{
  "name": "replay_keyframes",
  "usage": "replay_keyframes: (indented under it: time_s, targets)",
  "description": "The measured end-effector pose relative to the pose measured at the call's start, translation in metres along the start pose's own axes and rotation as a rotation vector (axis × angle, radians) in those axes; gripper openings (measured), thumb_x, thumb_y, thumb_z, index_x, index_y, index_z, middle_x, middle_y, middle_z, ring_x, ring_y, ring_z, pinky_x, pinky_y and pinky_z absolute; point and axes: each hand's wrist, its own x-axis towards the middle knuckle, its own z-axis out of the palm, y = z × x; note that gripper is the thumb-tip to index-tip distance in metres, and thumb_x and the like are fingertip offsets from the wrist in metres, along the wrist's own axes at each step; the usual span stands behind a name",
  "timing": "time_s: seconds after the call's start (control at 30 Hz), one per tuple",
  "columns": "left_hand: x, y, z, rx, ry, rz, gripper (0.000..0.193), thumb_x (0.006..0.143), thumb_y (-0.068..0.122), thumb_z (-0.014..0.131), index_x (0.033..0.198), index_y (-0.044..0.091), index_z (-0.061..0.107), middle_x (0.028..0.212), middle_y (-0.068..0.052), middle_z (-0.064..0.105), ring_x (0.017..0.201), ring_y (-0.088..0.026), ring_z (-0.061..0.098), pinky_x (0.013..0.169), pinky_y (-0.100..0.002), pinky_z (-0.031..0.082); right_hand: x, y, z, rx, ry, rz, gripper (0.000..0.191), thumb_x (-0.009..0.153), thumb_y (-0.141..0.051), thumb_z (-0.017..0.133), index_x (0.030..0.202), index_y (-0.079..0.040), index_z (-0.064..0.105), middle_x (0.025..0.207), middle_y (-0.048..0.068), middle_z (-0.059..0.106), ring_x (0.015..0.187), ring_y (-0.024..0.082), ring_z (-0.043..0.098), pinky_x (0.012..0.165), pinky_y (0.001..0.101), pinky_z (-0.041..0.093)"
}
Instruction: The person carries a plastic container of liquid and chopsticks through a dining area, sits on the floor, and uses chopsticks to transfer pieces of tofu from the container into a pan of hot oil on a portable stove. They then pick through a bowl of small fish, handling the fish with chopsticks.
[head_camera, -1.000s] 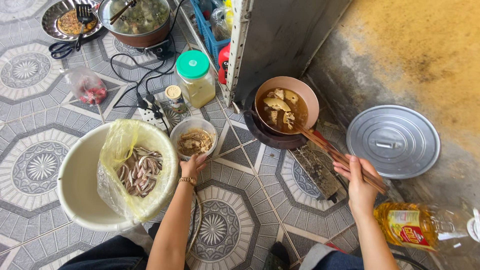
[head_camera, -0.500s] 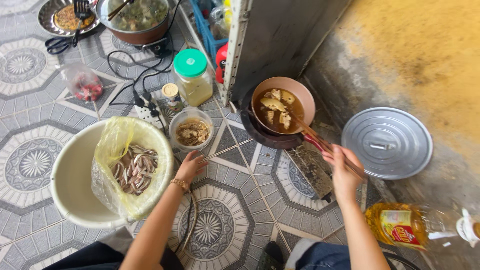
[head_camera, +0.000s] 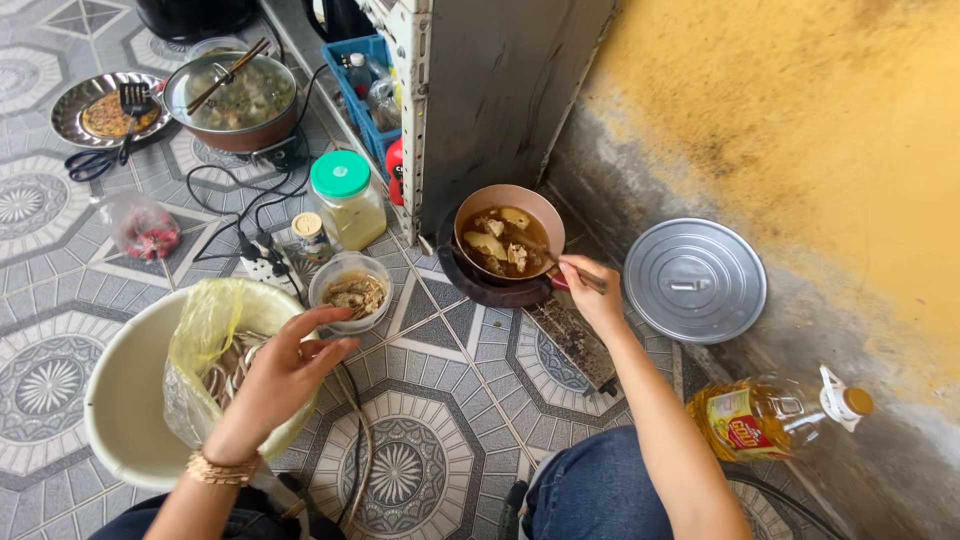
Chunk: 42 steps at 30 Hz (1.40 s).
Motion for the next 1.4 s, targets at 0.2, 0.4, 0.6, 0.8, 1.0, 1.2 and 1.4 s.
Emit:
replay_keyframes:
  time_s: [0.2,0.4,0.6,0.8,1.0,1.2,1.4]
  targets:
    - [0.017,0.012,0.020,0.270,0.012,0.235,0.038,0.089,0.013,0.071,0.126,0.007,0.065,0.153,-0.016,0.046,0.104,-0.019,0.077,0.088,-0.031,0.060,0.022,-0.015,0.014,0.008,0.009,0.030,0.015,0.096,-0.013,0.072,0.107,-0.002,0.077,0.095,0.013,0.079,0.084,0.013,0.077,0.073,0.0250,0.058]
    - [0.052,-0.002,0.001,0.383,0.128,0.196,0.036,0.089,0.014,0.071,0.125,0.009,0.066,0.147,-0.018,0.054,0.099,-0.019,0.078,0.086,-0.033,0.060,0.034,-0.017,0.033,-0.019,-0.115,0.104,0.021,0.099,-0.016,0.070,0.113,-0.001,0.075,0.096,0.012,0.080,0.083,0.018,0.077,0.072,0.0275,0.058]
    - [0.058,-0.019,-0.008,0.467,0.114,0.315,0.037,0.090,0.015,0.071,0.126,0.009,0.067,0.137,-0.020,0.063,0.108,-0.021,0.075,0.092,-0.037,0.057,0.031,-0.013,0.024,0.094,-0.220,0.094,0.020,0.099,-0.015,0.067,0.113,-0.003,0.076,0.100,0.010,0.080,0.093,0.016,0.078,0.080,0.0261,0.062]
    - [0.055,-0.022,-0.014,0.506,0.088,0.356,0.038,0.090,0.017,0.071,0.126,0.008,0.066,0.116,-0.017,0.073,0.133,-0.028,0.059,0.097,-0.039,0.054,0.027,-0.020,-0.033,-0.043,-0.344,0.224,0.014,0.093,-0.014,0.073,0.103,-0.008,0.081,0.094,0.007,0.082,0.083,0.014,0.077,0.074,0.0248,0.060]
    - [0.052,-0.024,-0.016,0.541,0.072,0.302,0.038,0.090,0.020,0.071,0.126,0.010,0.066,0.100,-0.012,0.079,0.141,-0.027,0.052,0.105,-0.043,0.048,0.023,-0.009,-0.027,0.047,-0.124,0.066,0.014,0.094,-0.013,0.074,0.105,-0.005,0.077,0.096,0.007,0.079,0.085,0.013,0.075,0.073,0.0261,0.057]
    - [0.053,-0.030,-0.021,0.576,0.105,0.318,0.037,0.089,0.020,0.072,0.125,0.010,0.067,0.098,-0.013,0.079,0.138,-0.028,0.054,0.107,-0.044,0.045,0.023,0.009,-0.016,-0.109,-0.111,0.026,0.014,0.094,-0.013,0.075,0.102,-0.003,0.077,0.095,0.011,0.078,0.080,0.016,0.074,0.071,0.0281,0.057]
    - [0.057,-0.038,-0.022,0.694,0.118,0.441,0.039,0.090,0.018,0.076,0.126,0.008,0.069,0.101,-0.014,0.077,0.132,-0.034,0.062,0.108,-0.047,0.045,0.017,-0.001,-0.029,-0.184,-0.099,0.097,0.013,0.094,-0.015,0.073,0.100,-0.005,0.078,0.083,0.010,0.077,0.067,0.018,0.072,0.064,0.0303,0.054]
